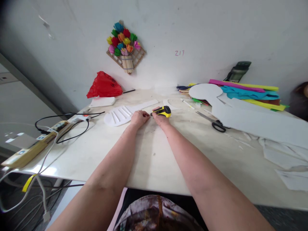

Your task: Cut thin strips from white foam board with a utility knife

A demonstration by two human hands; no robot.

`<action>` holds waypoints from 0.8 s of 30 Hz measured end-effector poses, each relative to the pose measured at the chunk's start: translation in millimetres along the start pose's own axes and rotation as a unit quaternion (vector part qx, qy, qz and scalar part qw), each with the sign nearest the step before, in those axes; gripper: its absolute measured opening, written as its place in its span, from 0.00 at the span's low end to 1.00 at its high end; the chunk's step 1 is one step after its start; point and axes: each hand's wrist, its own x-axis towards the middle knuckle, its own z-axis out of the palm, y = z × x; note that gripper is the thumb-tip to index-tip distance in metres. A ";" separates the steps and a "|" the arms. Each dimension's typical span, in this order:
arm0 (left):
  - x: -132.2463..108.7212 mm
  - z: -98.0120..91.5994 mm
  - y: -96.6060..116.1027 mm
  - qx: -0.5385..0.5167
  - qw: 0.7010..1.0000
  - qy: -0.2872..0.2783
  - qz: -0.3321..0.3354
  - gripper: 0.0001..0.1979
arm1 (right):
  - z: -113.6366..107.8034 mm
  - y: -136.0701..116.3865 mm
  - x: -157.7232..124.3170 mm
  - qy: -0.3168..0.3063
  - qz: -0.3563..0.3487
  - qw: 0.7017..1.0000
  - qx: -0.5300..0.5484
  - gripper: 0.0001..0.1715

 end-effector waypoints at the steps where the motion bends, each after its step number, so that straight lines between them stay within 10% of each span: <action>1: 0.0 -0.2 0.1 0.000 1.000 -0.001 0.004 0.11 | -0.2 -0.6 -0.4 -0.001 0.002 1.000 0.002 0.09; 24: 0.3 2.1 4.1 0.005 0.999 0.012 -0.035 0.10 | -0.3 -3.9 -3.6 0.006 -0.018 0.999 -0.027 0.07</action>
